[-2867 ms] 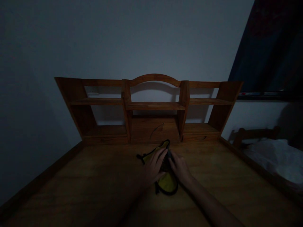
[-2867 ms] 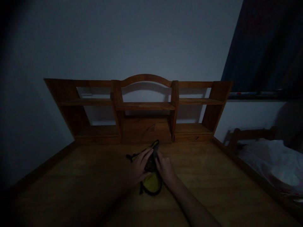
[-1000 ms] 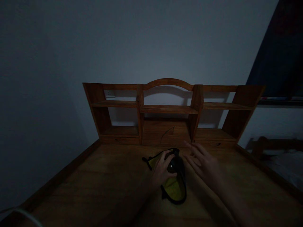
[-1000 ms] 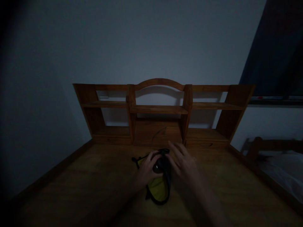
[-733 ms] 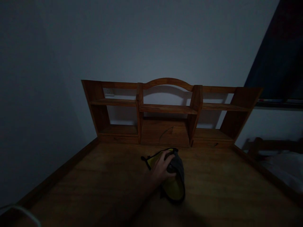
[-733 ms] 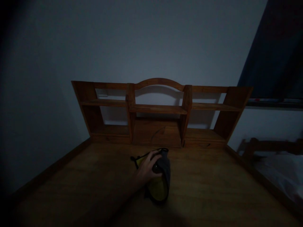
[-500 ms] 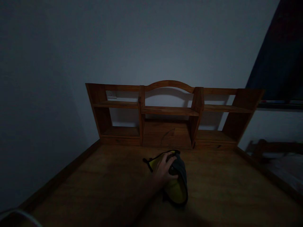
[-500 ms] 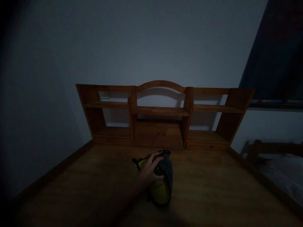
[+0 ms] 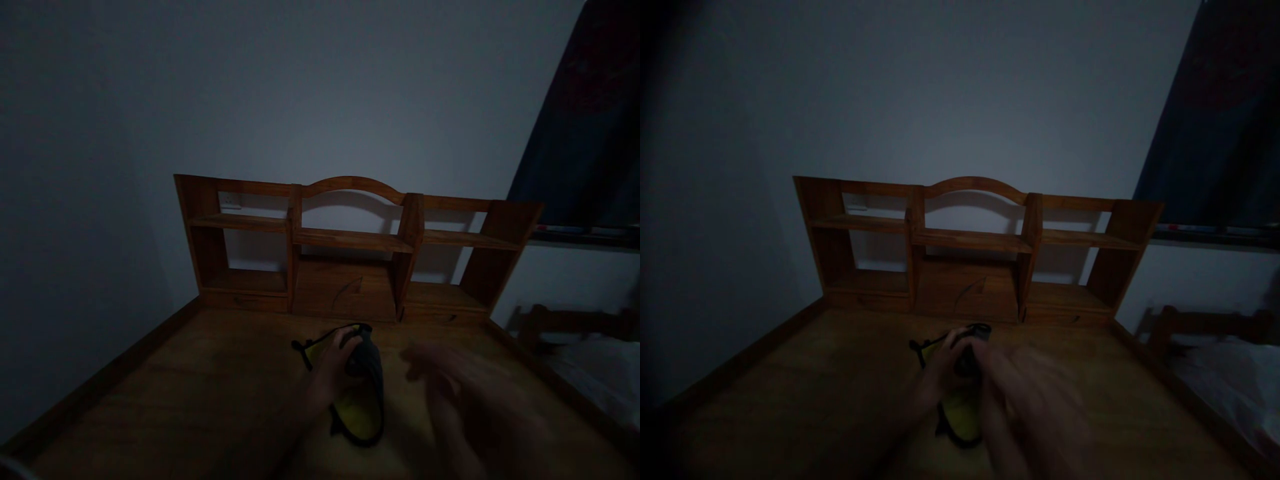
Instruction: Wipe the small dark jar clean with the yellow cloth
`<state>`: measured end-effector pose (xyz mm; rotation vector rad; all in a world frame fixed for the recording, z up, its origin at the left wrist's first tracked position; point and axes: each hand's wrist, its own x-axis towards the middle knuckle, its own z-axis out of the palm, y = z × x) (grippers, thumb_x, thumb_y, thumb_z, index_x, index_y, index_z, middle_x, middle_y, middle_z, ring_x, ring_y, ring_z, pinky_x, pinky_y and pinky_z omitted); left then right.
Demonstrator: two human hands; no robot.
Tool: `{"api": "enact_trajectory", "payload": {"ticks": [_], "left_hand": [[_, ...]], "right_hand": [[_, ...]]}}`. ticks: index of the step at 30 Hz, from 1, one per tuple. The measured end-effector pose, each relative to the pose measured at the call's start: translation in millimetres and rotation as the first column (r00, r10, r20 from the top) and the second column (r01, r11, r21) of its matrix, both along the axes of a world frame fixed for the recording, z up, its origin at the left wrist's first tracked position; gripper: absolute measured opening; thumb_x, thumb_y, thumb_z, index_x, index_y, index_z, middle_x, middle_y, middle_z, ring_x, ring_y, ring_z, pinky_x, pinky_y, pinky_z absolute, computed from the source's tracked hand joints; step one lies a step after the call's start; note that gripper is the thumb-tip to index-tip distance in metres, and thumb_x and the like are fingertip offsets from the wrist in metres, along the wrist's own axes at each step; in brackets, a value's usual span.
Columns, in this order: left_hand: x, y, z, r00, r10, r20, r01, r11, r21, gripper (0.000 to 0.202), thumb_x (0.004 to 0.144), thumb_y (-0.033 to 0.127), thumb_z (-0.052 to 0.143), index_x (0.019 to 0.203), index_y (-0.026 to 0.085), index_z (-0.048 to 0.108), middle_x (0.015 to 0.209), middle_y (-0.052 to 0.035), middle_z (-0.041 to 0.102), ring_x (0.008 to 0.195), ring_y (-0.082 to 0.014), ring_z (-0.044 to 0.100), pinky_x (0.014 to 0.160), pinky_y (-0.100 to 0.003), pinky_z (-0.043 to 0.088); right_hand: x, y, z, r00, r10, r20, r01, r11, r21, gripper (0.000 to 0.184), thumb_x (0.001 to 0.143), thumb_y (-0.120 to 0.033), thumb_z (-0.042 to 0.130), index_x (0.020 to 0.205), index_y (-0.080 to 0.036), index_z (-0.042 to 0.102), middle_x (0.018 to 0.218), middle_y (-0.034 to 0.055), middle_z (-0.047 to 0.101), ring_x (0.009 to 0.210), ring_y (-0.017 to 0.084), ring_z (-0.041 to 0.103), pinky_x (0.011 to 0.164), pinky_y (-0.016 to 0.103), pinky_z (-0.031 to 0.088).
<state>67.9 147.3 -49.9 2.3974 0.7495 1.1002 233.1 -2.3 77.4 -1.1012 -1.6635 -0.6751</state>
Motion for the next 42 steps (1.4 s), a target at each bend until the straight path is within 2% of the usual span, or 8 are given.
{"api": "enact_trajectory", "payload": {"ticks": [4, 7, 10, 14, 18, 25, 36, 42], "left_hand": [[0, -3, 5.1, 1.000, 0.014, 0.006, -0.014, 1.000, 0.018, 0.076, 0.063, 0.016, 0.079, 0.128, 0.029, 0.043, 0.137, -0.0055, 0.039, 0.125, -0.0245, 0.044, 0.103, -0.040, 0.044], [2, 0, 2.9, 1.000, 0.005, -0.010, -0.004, 1.000, 0.024, 0.076, 0.060, 0.015, 0.080, 0.127, 0.027, 0.045, 0.136, -0.0071, 0.039, 0.124, -0.0250, 0.045, 0.102, -0.039, 0.045], [3, 2, -1.1, 1.000, -0.015, -0.020, 0.016, 0.998, 0.053, 0.074, 0.062, 0.016, 0.079, 0.127, 0.027, 0.044, 0.137, -0.0065, 0.038, 0.126, -0.0246, 0.043, 0.104, -0.039, 0.044], [3, 4, -5.7, 0.999, -0.038, -0.030, 0.041, 0.994, 0.103, 0.071, 0.064, 0.018, 0.078, 0.126, 0.027, 0.045, 0.137, -0.0063, 0.038, 0.126, -0.0244, 0.043, 0.103, -0.039, 0.044], [2, 6, -8.3, 0.998, -0.026, -0.051, 0.033, 0.990, 0.140, 0.068, 0.065, 0.019, 0.077, 0.126, 0.025, 0.045, 0.136, -0.0076, 0.039, 0.125, -0.0243, 0.044, 0.102, -0.039, 0.045], [1, 5, -6.6, 0.996, -0.042, -0.077, 0.054, 0.985, 0.163, 0.070, 0.067, 0.022, 0.076, 0.129, 0.027, 0.043, 0.135, -0.0071, 0.040, 0.125, -0.0246, 0.043, 0.103, -0.040, 0.044], [1, 2, -1.9, 0.992, -0.060, -0.109, 0.068, 0.995, 0.067, 0.096, 0.063, 0.018, 0.079, 0.142, 0.033, 0.027, 0.137, -0.0047, 0.039, 0.125, -0.0237, 0.044, 0.104, -0.039, 0.043], [-1, -1, 1.7, 0.992, -0.067, -0.110, 0.073, 0.996, 0.055, 0.099, 0.063, 0.018, 0.079, 0.144, 0.034, 0.023, 0.139, -0.0048, 0.038, 0.125, -0.0243, 0.044, 0.104, -0.040, 0.042]], "right_hand": [[5, 64, -45.0, 0.985, 0.106, 0.134, -0.085, 0.985, -0.154, 0.030, 0.092, -0.017, 0.044, 0.119, -0.013, 0.057, 0.082, 0.0065, 0.068, 0.072, 0.018, 0.066, 0.067, 0.028, 0.054], [22, 97, -91.0, 0.993, 0.049, 0.109, -0.007, 0.936, -0.353, 0.030, 0.093, -0.022, 0.043, 0.119, -0.016, 0.056, 0.092, 0.0094, 0.070, 0.074, 0.021, 0.068, 0.065, 0.029, 0.052], [31, 107, -117.1, 0.999, 0.006, -0.036, -0.025, 0.843, -0.537, 0.027, 0.095, -0.031, 0.043, 0.114, -0.018, 0.057, 0.088, 0.0068, 0.070, 0.070, 0.020, 0.067, 0.062, 0.028, 0.051], [22, 103, -119.0, 0.975, 0.020, -0.223, -0.157, 0.771, -0.617, 0.030, 0.093, -0.035, 0.046, 0.118, -0.021, 0.054, 0.097, 0.0057, 0.070, 0.082, 0.021, 0.068, 0.070, 0.028, 0.052], [14, 100, -117.2, 0.954, 0.046, -0.297, -0.234, 0.734, -0.638, 0.036, 0.088, -0.031, 0.052, 0.123, -0.022, 0.053, 0.106, 0.0064, 0.068, 0.092, 0.023, 0.066, 0.078, 0.032, 0.052], [17, 106, -128.0, 0.882, 0.080, -0.464, -0.399, 0.652, -0.645, 0.036, 0.082, -0.023, 0.054, 0.118, -0.018, 0.058, 0.100, 0.0066, 0.069, 0.087, 0.022, 0.066, 0.078, 0.033, 0.052], [14, 106, -130.3, 0.909, 0.087, -0.408, -0.360, 0.658, -0.661, 0.037, 0.083, -0.016, 0.050, 0.120, -0.019, 0.055, 0.105, 0.0075, 0.068, 0.092, 0.023, 0.065, 0.080, 0.034, 0.051], [15, 110, -133.7, 0.834, 0.111, -0.540, -0.475, 0.643, -0.601, 0.035, 0.082, -0.017, 0.050, 0.117, -0.017, 0.057, 0.103, 0.0076, 0.067, 0.093, 0.023, 0.064, 0.084, 0.035, 0.050]]}}
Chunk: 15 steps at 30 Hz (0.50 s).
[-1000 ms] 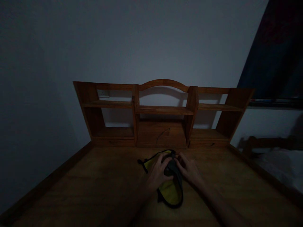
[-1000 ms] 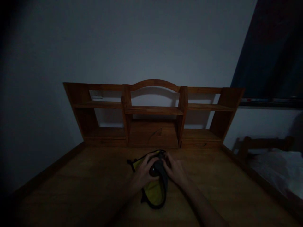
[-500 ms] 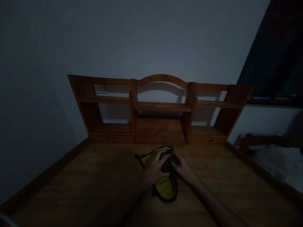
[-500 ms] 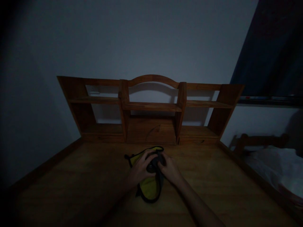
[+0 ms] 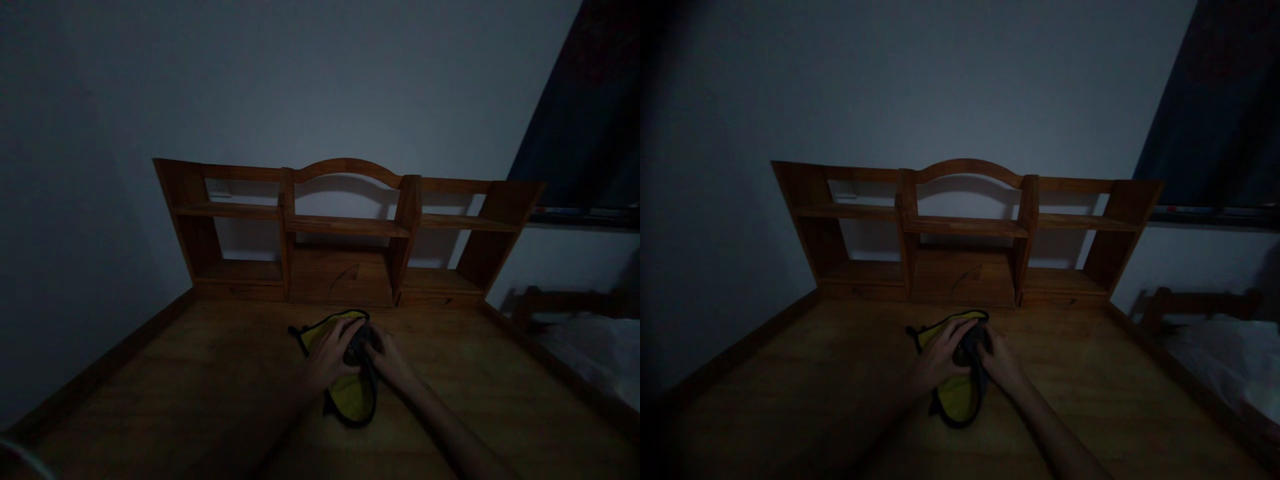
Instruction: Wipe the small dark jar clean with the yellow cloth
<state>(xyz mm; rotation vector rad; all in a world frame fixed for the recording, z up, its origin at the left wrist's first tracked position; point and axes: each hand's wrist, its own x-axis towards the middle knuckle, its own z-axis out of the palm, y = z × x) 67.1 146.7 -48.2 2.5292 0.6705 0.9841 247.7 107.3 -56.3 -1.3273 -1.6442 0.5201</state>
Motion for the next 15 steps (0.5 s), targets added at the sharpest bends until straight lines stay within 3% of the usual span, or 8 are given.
{"api": "enact_trajectory", "payload": {"ticks": [5, 8, 11, 15], "left_hand": [[-2.9, -4.2, 5.8, 0.999, 0.027, -0.042, -0.025, 0.998, 0.053, 0.106, 0.061, 0.017, 0.082, 0.145, 0.035, 0.020, 0.140, -0.0038, 0.039, 0.127, -0.0241, 0.043, 0.105, -0.039, 0.041], [-4.8, -6.0, 9.2, 0.998, 0.023, -0.057, -0.019, 0.997, 0.071, 0.104, 0.063, 0.017, 0.081, 0.145, 0.036, 0.019, 0.141, -0.0046, 0.039, 0.127, -0.0248, 0.043, 0.104, -0.040, 0.042], [-5.7, -6.2, 10.4, 0.997, 0.009, -0.072, -0.001, 0.994, 0.107, 0.102, 0.066, 0.019, 0.079, 0.145, 0.035, 0.019, 0.141, -0.0066, 0.039, 0.127, -0.0265, 0.043, 0.103, -0.042, 0.043], [-5.2, -6.6, 10.2, 0.995, 0.014, -0.102, 0.002, 0.988, 0.153, 0.099, 0.067, 0.018, 0.078, 0.146, 0.034, 0.019, 0.142, -0.0076, 0.037, 0.128, -0.0275, 0.041, 0.102, -0.043, 0.044]], "right_hand": [[1.0, 1.6, 0.3, 0.966, 0.136, -0.222, -0.153, 0.986, -0.065, 0.042, 0.079, -0.015, 0.050, 0.121, -0.015, 0.056, 0.113, 0.0078, 0.065, 0.100, 0.023, 0.062, 0.092, 0.039, 0.048], [0.2, 0.2, 1.7, 0.943, 0.189, -0.275, -0.210, 0.976, -0.052, 0.046, 0.078, -0.013, 0.050, 0.123, -0.017, 0.054, 0.120, 0.0063, 0.062, 0.109, 0.023, 0.058, 0.096, 0.039, 0.046], [-2.2, -0.7, 1.8, 0.961, 0.170, -0.217, -0.179, 0.984, -0.020, 0.042, 0.080, -0.015, 0.050, 0.121, -0.018, 0.055, 0.117, 0.0063, 0.064, 0.107, 0.023, 0.059, 0.096, 0.038, 0.046], [-4.8, -1.4, 2.4, 0.993, 0.057, -0.100, -0.054, 0.998, 0.030, 0.027, 0.085, -0.021, 0.051, 0.111, -0.016, 0.059, 0.101, 0.0072, 0.068, 0.091, 0.023, 0.064, 0.085, 0.036, 0.051]]}}
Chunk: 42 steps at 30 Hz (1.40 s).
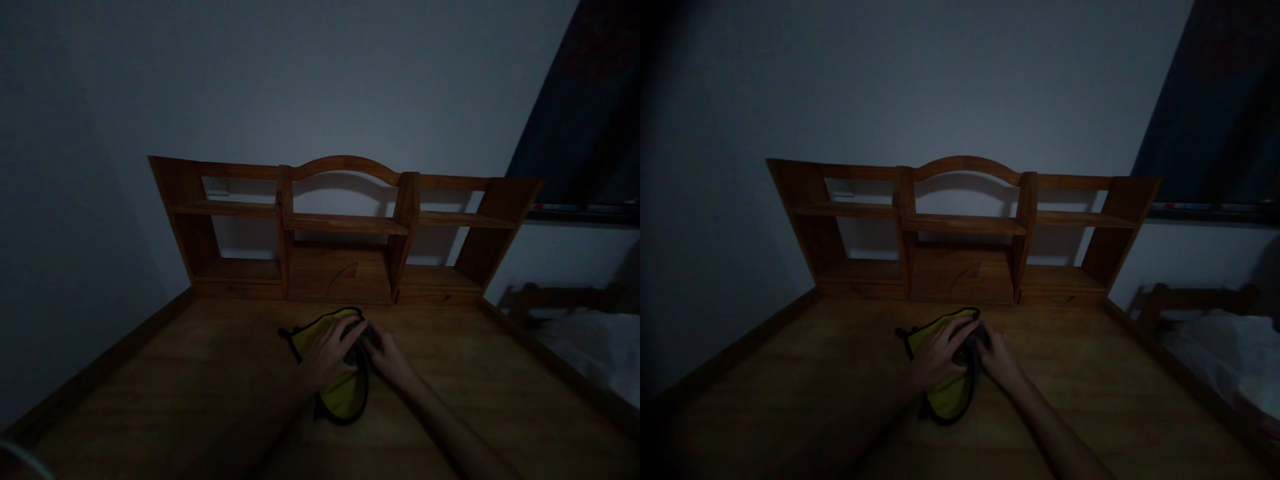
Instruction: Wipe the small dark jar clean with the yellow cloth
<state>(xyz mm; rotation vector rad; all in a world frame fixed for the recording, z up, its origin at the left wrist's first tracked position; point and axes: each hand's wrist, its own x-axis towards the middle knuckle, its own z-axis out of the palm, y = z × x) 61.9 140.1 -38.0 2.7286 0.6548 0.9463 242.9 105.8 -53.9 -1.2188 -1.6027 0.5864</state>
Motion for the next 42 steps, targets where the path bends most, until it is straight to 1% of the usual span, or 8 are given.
{"api": "enact_trajectory", "payload": {"ticks": [7, 15, 21, 26, 29, 33, 38, 42], "left_hand": [[0, -1, 0.2, 1.000, -0.002, 0.006, 0.002, 1.000, 0.019, 0.096, 0.068, 0.015, 0.076, 0.145, 0.033, 0.022, 0.143, -0.0075, 0.036, 0.129, -0.0271, 0.040, 0.104, -0.043, 0.042], [2, -1, -1.7, 1.000, 0.019, -0.001, -0.019, 1.000, 0.024, 0.103, 0.064, 0.017, 0.079, 0.146, 0.033, 0.019, 0.143, -0.0067, 0.037, 0.128, -0.0269, 0.041, 0.105, -0.043, 0.041], [3, -1, -2.5, 0.999, 0.026, 0.039, -0.028, 0.999, 0.034, 0.099, 0.065, 0.017, 0.078, 0.144, 0.032, 0.022, 0.141, -0.0065, 0.039, 0.126, -0.0271, 0.044, 0.103, -0.042, 0.041], [3, 2, -3.4, 0.996, 0.081, 0.039, -0.084, 0.992, 0.095, 0.095, 0.063, 0.023, 0.080, 0.143, 0.030, 0.027, 0.137, -0.0073, 0.043, 0.124, -0.0291, 0.043, 0.105, -0.045, 0.037], [2, 3, -3.0, 0.993, 0.117, 0.034, -0.120, 0.986, 0.112, 0.090, 0.064, 0.020, 0.077, 0.141, 0.027, 0.031, 0.135, -0.0084, 0.045, 0.123, -0.0294, 0.043, 0.107, -0.047, 0.033], [2, 4, -2.7, 0.991, 0.127, 0.032, -0.130, 0.984, 0.119, 0.085, 0.067, 0.019, 0.072, 0.141, 0.027, 0.031, 0.137, -0.0088, 0.043, 0.123, -0.0296, 0.042, 0.107, -0.048, 0.032], [2, 3, 0.0, 0.997, 0.075, -0.029, -0.069, 0.981, 0.183, 0.088, 0.066, 0.019, 0.074, 0.142, 0.026, 0.030, 0.139, -0.0095, 0.041, 0.127, -0.0295, 0.039, 0.110, -0.048, 0.028], [2, 2, 1.7, 0.998, 0.055, -0.041, -0.046, 0.978, 0.203, 0.091, 0.066, 0.016, 0.073, 0.143, 0.027, 0.026, 0.140, -0.0102, 0.040, 0.130, -0.0295, 0.037, 0.111, -0.052, 0.025]], "right_hand": [[-1, -5, 8.4, 0.995, -0.051, 0.087, 0.048, 0.998, 0.038, 0.021, 0.090, -0.026, 0.049, 0.104, -0.017, 0.062, 0.093, 0.0062, 0.069, 0.081, 0.022, 0.065, 0.072, 0.031, 0.051], [-3, -10, 12.5, 0.961, -0.120, 0.249, 0.103, 0.991, 0.079, 0.023, 0.093, -0.023, 0.045, 0.110, -0.017, 0.059, 0.097, 0.0090, 0.069, 0.086, 0.023, 0.067, 0.074, 0.031, 0.050], [2, -10, 11.4, 0.939, -0.170, 0.300, 0.167, 0.985, 0.036, 0.025, 0.093, -0.032, 0.046, 0.110, -0.018, 0.060, 0.090, 0.0087, 0.070, 0.081, 0.026, 0.068, 0.070, 0.032, 0.050], [-3, 2, -5.0, 0.997, -0.058, -0.048, 0.058, 0.998, -0.005, 0.033, 0.089, -0.033, 0.051, 0.117, -0.018, 0.057, 0.109, 0.0090, 0.067, 0.099, 0.025, 0.064, 0.087, 0.037, 0.050], [-6, 9, -17.7, 0.948, 0.057, -0.314, -0.100, 0.987, -0.122, 0.034, 0.082, -0.028, 0.055, 0.114, -0.018, 0.059, 0.110, 0.0073, 0.067, 0.102, 0.025, 0.063, 0.089, 0.038, 0.050], [-9, 10, -24.5, 0.874, 0.046, -0.484, -0.173, 0.960, -0.221, 0.042, 0.074, -0.019, 0.052, 0.115, -0.019, 0.059, 0.107, 0.0058, 0.068, 0.099, 0.024, 0.064, 0.087, 0.037, 0.051], [-15, 2, -8.3, 0.933, 0.052, -0.355, -0.098, 0.989, -0.113, 0.044, 0.075, -0.021, 0.055, 0.118, -0.019, 0.058, 0.114, 0.0064, 0.066, 0.104, 0.025, 0.062, 0.093, 0.039, 0.049], [-13, -6, 5.9, 0.992, -0.105, -0.067, 0.105, 0.994, -0.001, 0.036, 0.086, -0.031, 0.052, 0.119, -0.018, 0.060, 0.110, 0.0088, 0.068, 0.100, 0.026, 0.064, 0.087, 0.039, 0.051]]}}
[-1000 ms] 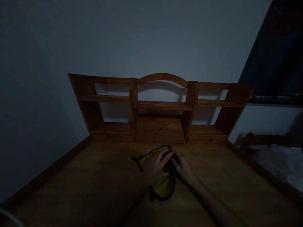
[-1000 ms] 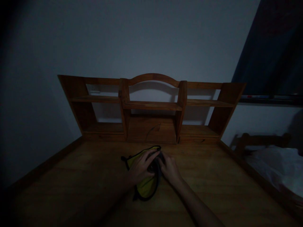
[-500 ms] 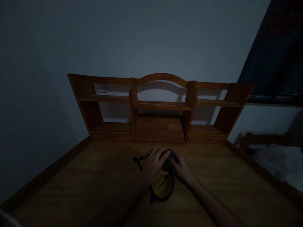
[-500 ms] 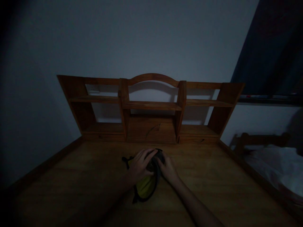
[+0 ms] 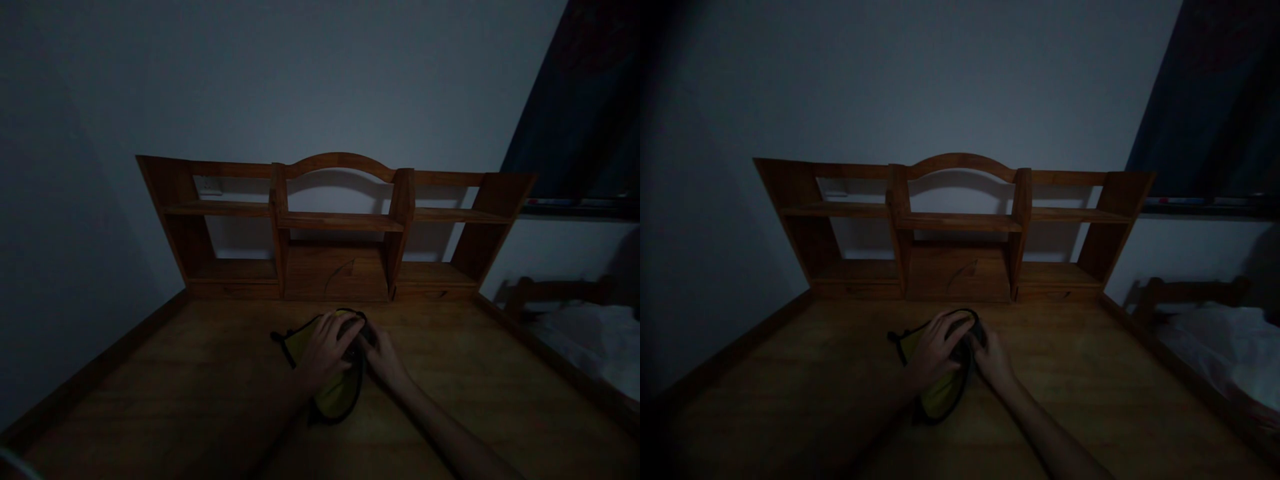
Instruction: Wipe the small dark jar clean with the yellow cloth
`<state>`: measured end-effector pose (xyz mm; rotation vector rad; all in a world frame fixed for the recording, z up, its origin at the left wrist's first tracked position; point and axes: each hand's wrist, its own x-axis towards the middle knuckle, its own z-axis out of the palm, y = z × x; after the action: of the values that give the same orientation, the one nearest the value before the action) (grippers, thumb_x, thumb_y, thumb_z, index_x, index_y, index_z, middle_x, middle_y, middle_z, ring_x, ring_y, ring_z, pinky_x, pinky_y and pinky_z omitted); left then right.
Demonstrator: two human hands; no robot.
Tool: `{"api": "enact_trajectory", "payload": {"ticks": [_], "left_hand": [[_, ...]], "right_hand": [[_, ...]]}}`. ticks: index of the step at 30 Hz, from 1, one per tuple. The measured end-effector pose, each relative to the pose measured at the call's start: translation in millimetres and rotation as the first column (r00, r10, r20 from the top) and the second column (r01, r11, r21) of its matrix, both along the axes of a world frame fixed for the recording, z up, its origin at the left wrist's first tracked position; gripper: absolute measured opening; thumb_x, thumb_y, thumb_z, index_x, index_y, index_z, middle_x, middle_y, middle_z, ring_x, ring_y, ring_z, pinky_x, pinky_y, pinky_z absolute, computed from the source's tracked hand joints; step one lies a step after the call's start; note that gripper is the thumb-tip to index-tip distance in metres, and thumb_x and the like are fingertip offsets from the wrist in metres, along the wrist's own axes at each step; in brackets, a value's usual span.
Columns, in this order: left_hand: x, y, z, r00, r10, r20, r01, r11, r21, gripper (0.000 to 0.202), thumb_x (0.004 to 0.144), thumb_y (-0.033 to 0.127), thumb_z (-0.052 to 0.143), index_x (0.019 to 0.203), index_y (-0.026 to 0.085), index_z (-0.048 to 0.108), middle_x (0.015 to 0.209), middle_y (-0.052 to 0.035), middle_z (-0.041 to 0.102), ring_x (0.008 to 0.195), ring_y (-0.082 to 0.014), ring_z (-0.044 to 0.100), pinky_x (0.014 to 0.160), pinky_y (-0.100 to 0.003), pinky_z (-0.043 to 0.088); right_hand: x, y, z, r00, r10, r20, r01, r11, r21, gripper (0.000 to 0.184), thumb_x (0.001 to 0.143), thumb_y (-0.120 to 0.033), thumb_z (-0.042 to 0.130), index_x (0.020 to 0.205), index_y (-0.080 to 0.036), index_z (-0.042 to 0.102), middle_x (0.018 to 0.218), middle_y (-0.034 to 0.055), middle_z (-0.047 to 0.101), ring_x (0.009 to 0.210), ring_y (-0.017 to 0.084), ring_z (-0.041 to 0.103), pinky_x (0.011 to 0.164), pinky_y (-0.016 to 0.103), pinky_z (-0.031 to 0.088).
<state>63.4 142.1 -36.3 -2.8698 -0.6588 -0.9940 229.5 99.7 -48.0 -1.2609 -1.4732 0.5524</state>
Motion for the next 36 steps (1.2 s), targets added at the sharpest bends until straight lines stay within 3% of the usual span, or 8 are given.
{"api": "enact_trajectory", "payload": {"ticks": [4, 8, 10, 13, 17, 20, 28, 36], "left_hand": [[2, 0, -3.5, 0.998, 0.007, 0.070, -0.008, 1.000, 0.005, 0.088, 0.065, 0.013, 0.069, 0.142, 0.022, 0.029, 0.137, -0.0099, 0.043, 0.128, -0.0277, 0.039, 0.112, -0.050, 0.025], [3, 0, -4.9, 0.992, 0.040, 0.122, -0.040, 0.999, -0.004, 0.085, 0.064, 0.020, 0.072, 0.139, 0.020, 0.033, 0.134, -0.0101, 0.046, 0.125, -0.0276, 0.041, 0.112, -0.049, 0.025], [2, 1, -3.8, 0.991, 0.056, 0.126, -0.056, 0.998, 0.001, 0.087, 0.062, 0.021, 0.076, 0.139, 0.020, 0.034, 0.133, -0.0101, 0.047, 0.125, -0.0283, 0.041, 0.112, -0.048, 0.026], [0, 2, -1.7, 0.989, 0.067, 0.134, -0.068, 0.998, -0.004, 0.089, 0.062, 0.025, 0.079, 0.138, 0.022, 0.035, 0.132, -0.0095, 0.047, 0.125, -0.0287, 0.041, 0.111, -0.049, 0.027], [-1, 0, 0.8, 0.987, 0.078, 0.139, -0.073, 0.996, -0.041, 0.089, 0.062, 0.034, 0.081, 0.138, 0.022, 0.035, 0.132, -0.0089, 0.049, 0.124, -0.0285, 0.043, 0.112, -0.050, 0.026], [-1, -2, 2.3, 0.989, 0.086, 0.122, -0.080, 0.995, -0.051, 0.094, 0.060, 0.035, 0.083, 0.138, 0.022, 0.033, 0.132, -0.0088, 0.048, 0.125, -0.0276, 0.042, 0.113, -0.050, 0.024], [-1, -3, 2.9, 1.000, 0.027, -0.002, -0.027, 0.997, 0.066, 0.090, 0.068, 0.034, 0.079, 0.142, 0.022, 0.030, 0.134, -0.0114, 0.046, 0.127, -0.0270, 0.041, 0.114, -0.052, 0.021], [0, -4, 1.1, 0.999, 0.014, -0.036, -0.011, 0.995, 0.103, 0.096, 0.066, 0.034, 0.080, 0.144, 0.024, 0.026, 0.136, -0.0134, 0.044, 0.127, -0.0304, 0.042, 0.111, -0.057, 0.022]], "right_hand": [[10, -8, 7.1, 0.940, -0.139, 0.312, 0.134, 0.990, 0.036, 0.030, 0.090, -0.036, 0.051, 0.107, -0.019, 0.068, 0.091, 0.0104, 0.073, 0.081, 0.027, 0.069, 0.070, 0.031, 0.052], [14, -9, 7.5, 0.897, -0.174, 0.406, 0.166, 0.985, 0.057, 0.028, 0.093, -0.035, 0.047, 0.103, -0.020, 0.069, 0.085, 0.0102, 0.073, 0.074, 0.026, 0.070, 0.064, 0.027, 0.049], [12, -6, 5.2, 0.935, -0.147, 0.324, 0.140, 0.989, 0.045, 0.028, 0.092, -0.036, 0.048, 0.104, -0.020, 0.068, 0.089, 0.0095, 0.073, 0.078, 0.026, 0.069, 0.067, 0.029, 0.050], [8, 3, -1.4, 1.000, 0.007, 0.010, -0.007, 1.000, -0.013, 0.030, 0.088, -0.038, 0.053, 0.107, -0.018, 0.065, 0.097, 0.0078, 0.071, 0.089, 0.025, 0.067, 0.078, 0.032, 0.051], [8, 14, -14.3, 0.898, 0.152, -0.412, -0.208, 0.974, -0.095, 0.038, 0.073, -0.025, 0.064, 0.111, -0.017, 0.063, 0.099, 0.0058, 0.070, 0.092, 0.025, 0.064, 0.082, 0.035, 0.052], [9, 16, -21.5, 0.809, 0.183, -0.558, -0.295, 0.948, -0.116, 0.046, 0.067, -0.017, 0.060, 0.113, -0.019, 0.063, 0.101, 0.0045, 0.069, 0.091, 0.023, 0.065, 0.081, 0.033, 0.051], [9, 13, -21.0, 0.896, 0.246, -0.371, -0.270, 0.963, -0.013, 0.045, 0.079, -0.024, 0.063, 0.123, -0.024, 0.057, 0.127, 0.0056, 0.059, 0.119, 0.025, 0.052, 0.099, 0.042, 0.044], [7, 12, -18.2, 0.952, 0.194, -0.236, -0.177, 0.980, 0.091, 0.036, 0.084, -0.028, 0.061, 0.120, -0.023, 0.060, 0.123, 0.0062, 0.062, 0.115, 0.026, 0.056, 0.102, 0.044, 0.042]]}}
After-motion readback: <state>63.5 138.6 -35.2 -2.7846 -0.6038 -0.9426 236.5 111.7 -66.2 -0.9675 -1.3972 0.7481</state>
